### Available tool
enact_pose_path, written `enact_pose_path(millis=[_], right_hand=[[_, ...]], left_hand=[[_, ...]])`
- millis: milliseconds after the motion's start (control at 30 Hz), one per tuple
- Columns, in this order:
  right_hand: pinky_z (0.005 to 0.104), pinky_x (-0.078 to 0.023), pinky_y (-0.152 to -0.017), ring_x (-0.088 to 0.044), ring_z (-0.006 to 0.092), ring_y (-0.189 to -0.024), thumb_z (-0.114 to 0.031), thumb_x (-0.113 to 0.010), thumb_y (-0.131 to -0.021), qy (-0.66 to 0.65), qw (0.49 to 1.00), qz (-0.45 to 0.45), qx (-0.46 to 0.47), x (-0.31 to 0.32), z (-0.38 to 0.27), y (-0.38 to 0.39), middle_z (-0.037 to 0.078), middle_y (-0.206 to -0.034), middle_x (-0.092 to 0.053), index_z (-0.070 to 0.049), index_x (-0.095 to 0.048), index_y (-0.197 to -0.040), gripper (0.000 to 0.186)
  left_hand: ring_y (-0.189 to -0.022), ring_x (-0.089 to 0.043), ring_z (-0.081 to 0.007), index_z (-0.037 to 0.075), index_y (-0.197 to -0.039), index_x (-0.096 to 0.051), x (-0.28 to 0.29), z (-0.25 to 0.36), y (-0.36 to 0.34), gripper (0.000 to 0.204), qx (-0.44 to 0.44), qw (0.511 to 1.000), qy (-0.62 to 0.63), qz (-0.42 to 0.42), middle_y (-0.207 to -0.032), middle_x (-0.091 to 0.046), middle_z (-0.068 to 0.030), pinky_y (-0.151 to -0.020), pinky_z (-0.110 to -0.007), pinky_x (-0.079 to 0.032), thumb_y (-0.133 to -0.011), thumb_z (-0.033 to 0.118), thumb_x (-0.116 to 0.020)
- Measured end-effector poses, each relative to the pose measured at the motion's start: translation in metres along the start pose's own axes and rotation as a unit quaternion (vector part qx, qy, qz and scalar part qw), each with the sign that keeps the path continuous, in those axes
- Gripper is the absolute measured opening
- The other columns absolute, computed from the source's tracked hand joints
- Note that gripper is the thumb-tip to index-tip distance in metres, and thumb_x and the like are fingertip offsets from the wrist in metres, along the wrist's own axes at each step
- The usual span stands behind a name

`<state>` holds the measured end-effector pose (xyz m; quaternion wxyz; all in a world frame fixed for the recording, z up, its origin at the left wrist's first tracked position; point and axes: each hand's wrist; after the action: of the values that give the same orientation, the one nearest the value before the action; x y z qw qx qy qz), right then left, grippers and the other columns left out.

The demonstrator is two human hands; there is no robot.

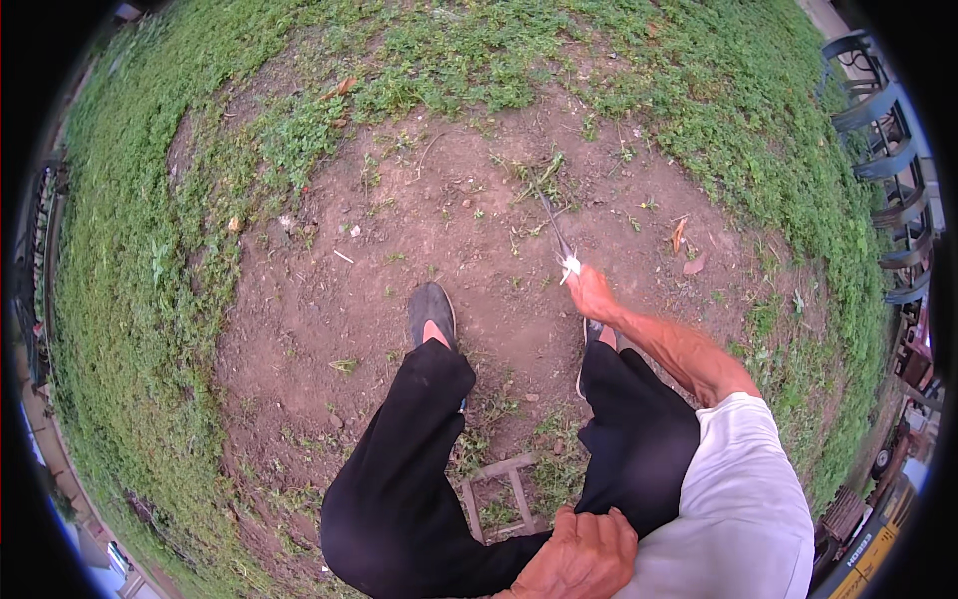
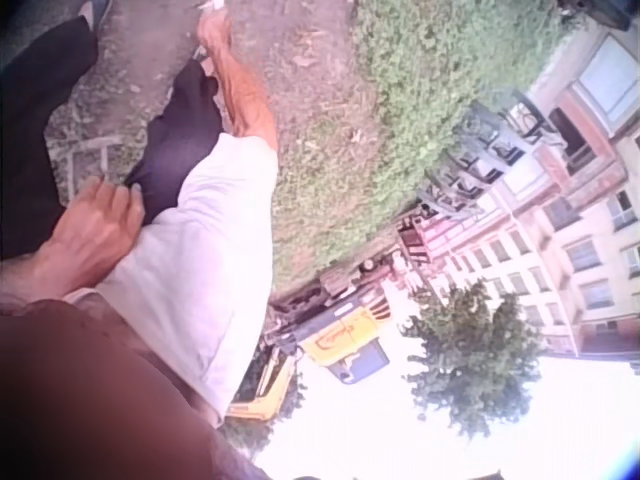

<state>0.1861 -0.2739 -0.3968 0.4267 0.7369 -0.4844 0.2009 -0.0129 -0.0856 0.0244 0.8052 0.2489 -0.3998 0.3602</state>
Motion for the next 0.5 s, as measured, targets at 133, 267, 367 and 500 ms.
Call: enact_pose_path(millis=[133, 267, 367, 500], right_hand=[[0.0548, -0.05, -0.07, -0.065, 0.0519, -0.089, -0.035, -0.057, -0.097, -0.006, 1.0, 0.004, 0.015, 0.0, 0.002, 0.003, 0.033, -0.085, -0.065, 0.007, -0.059, -0.094, 0.042], [0.0536, -0.049, -0.065, -0.067, 0.0481, -0.082, -0.04, -0.055, -0.096, -0.05, 0.995, 0.073, 0.05, 0.004, -0.054, -0.066, 0.031, -0.082, -0.066, 0.006, -0.065, -0.086, 0.048], [0.0536, -0.051, -0.069, -0.069, 0.0473, -0.088, -0.043, -0.055, -0.095, -0.041, 0.995, 0.072, -0.051, 0.0, -0.097, -0.116, 0.031, -0.086, -0.068, 0.006, -0.066, -0.085, 0.052], [0.0561, -0.052, -0.084, -0.066, 0.0501, -0.098, -0.038, -0.052, -0.095, -0.01, 0.998, 0.056, -0.023, -0.019, -0.116, -0.094, 0.034, -0.096, -0.067, 0.008, -0.066, -0.091, 0.048]], left_hand=[[-0.066, -0.058, -0.0217, -0.008, -0.094, -0.068, -0.005, 0.001, 0.003, 0.026, -0.004, 1.0, -0.006, -0.015, -0.072, -0.061, -0.0117, -0.062, -0.036, -0.044, -0.079, 0.012, -0.06], [-0.065, -0.057, -0.0214, -0.008, -0.093, -0.067, -0.01, 0.0, 0.003, 0.026, 0.004, 1.0, 0.011, -0.013, -0.071, -0.06, -0.0115, -0.06, -0.035, -0.044, -0.078, 0.012, -0.06], [-0.065, -0.057, -0.0214, -0.009, -0.094, -0.067, -0.011, -0.003, -0.001, 0.027, 0.01, 1.0, 0.016, -0.02, -0.07, -0.058, -0.0112, -0.06, -0.035, -0.043, -0.078, 0.012, -0.06], [-0.066, -0.058, -0.0222, -0.01, -0.097, -0.066, -0.006, -0.006, 0.003, 0.03, 0.022, 1.0, 0.005, -0.009, -0.072, -0.06, -0.0126, -0.061, -0.036, -0.045, -0.079, 0.013, -0.06]])
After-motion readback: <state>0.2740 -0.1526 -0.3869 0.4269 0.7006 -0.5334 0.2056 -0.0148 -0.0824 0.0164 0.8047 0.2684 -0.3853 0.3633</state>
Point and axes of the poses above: each hand's wrist, its own y-axis away from the middle knuckle, its own x-axis out of the back of the hand, z = x × y
